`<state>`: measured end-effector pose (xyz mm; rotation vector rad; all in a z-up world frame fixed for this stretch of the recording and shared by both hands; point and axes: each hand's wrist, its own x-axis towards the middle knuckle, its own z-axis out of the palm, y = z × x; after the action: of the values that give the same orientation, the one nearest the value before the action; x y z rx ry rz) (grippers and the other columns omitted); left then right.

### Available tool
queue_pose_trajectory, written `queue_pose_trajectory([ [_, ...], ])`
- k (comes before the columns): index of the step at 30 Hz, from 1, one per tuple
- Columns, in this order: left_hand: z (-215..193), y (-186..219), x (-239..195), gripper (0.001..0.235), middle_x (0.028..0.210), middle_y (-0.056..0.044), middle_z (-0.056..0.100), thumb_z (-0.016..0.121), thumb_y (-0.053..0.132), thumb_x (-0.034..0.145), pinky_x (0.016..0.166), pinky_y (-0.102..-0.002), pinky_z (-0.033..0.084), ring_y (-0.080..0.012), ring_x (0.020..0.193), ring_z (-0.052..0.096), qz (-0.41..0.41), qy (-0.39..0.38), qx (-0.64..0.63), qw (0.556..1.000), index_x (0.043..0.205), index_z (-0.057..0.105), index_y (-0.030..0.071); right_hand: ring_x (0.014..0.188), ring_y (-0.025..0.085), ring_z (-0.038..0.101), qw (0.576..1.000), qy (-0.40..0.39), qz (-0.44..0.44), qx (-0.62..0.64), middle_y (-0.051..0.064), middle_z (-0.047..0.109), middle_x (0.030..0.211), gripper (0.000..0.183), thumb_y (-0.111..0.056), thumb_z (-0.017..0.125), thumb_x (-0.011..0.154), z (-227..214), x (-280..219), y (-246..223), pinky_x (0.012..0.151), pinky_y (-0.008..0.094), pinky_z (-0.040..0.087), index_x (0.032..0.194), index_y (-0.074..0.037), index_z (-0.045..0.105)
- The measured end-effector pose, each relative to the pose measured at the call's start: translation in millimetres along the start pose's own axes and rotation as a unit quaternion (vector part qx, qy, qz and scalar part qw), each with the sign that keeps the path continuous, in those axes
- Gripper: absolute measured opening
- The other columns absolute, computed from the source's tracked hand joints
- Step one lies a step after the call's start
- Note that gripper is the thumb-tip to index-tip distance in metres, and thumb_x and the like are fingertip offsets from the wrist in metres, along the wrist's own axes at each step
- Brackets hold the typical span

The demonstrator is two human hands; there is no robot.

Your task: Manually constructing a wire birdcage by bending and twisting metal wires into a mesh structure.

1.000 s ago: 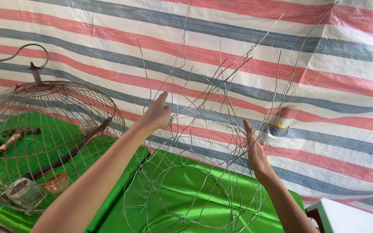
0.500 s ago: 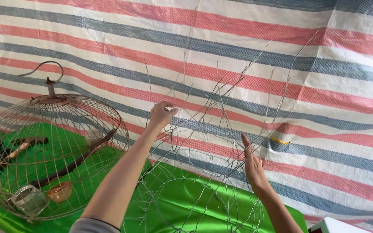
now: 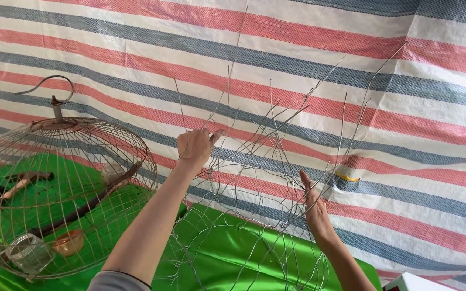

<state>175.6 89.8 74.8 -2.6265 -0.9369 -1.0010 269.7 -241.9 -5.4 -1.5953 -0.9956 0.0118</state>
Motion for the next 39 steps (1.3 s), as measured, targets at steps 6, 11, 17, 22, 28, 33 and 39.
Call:
queue_pose_trajectory([
  [6,19,-14,9,0.068,0.053,-0.005,0.061,0.031,0.053,0.106,0.043,-0.037,0.035,-0.0246,0.046,0.055,-0.027,0.070,-0.109,0.991,0.067,0.067,0.011,0.156,0.029,0.021,1.000,-0.005,-0.011,0.004,0.015,0.023,0.169,0.073,-0.052,0.014,0.100,4,0,-2,0.124,0.049,0.016,0.160,-0.011,0.023],
  [11,29,-17,9,0.075,0.047,-0.002,0.053,0.027,0.058,0.107,0.041,-0.033,0.028,-0.0193,0.041,0.046,-0.086,0.072,-0.070,0.991,0.051,0.055,0.016,0.157,0.028,0.018,1.000,-0.012,-0.005,0.016,0.015,0.020,0.170,0.074,-0.054,0.013,0.100,4,-2,-8,0.124,0.048,0.016,0.161,-0.012,0.022],
  [17,11,-19,6,0.074,0.057,-0.009,0.051,0.029,0.068,0.099,0.052,-0.039,0.035,-0.0267,0.058,0.047,-0.157,0.044,-0.162,0.973,0.060,0.056,0.012,0.153,0.038,0.023,0.999,0.027,0.007,-0.036,0.018,0.032,0.164,0.067,-0.048,0.011,0.102,9,4,-9,0.123,0.058,0.011,0.157,-0.018,0.036],
  [22,-1,-16,-4,0.077,0.074,-0.019,0.071,0.037,0.073,0.094,0.065,-0.048,0.054,-0.0406,0.079,0.072,-0.140,-0.003,-0.251,0.958,0.079,0.074,0.007,0.152,0.044,0.022,0.997,0.030,0.039,-0.059,0.016,0.039,0.162,0.061,-0.043,0.011,0.107,9,-10,-37,0.120,0.068,0.008,0.160,-0.029,0.038],
  [28,-20,-17,-18,0.067,0.079,-0.020,0.070,0.038,0.067,0.098,0.070,-0.050,0.056,-0.0419,0.087,0.071,-0.133,-0.010,-0.271,0.953,0.088,0.071,0.010,0.152,0.051,0.017,0.997,0.044,0.067,-0.003,0.029,0.031,0.161,0.063,-0.043,0.012,0.107,17,-16,-70,0.121,0.068,0.008,0.160,-0.019,0.038],
  [33,-42,-7,-20,0.063,0.070,-0.019,0.068,0.038,0.058,0.101,0.065,-0.046,0.057,-0.0383,0.076,0.072,-0.117,0.028,-0.232,0.965,0.079,0.071,0.010,0.152,0.051,0.013,0.996,0.036,0.071,-0.029,0.028,0.027,0.163,0.063,-0.042,0.009,0.107,18,-12,-67,0.121,0.069,0.006,0.161,-0.023,0.034],
  [39,16,-19,4,0.067,0.067,-0.017,0.068,0.034,0.059,0.101,0.063,-0.047,0.057,-0.0369,0.074,0.072,-0.132,0.029,-0.198,0.971,0.072,0.071,0.011,0.151,0.054,0.013,0.997,0.036,0.074,-0.008,0.030,0.026,0.163,0.066,-0.046,0.012,0.105,20,-11,-63,0.120,0.071,0.008,0.160,-0.019,0.035],
])
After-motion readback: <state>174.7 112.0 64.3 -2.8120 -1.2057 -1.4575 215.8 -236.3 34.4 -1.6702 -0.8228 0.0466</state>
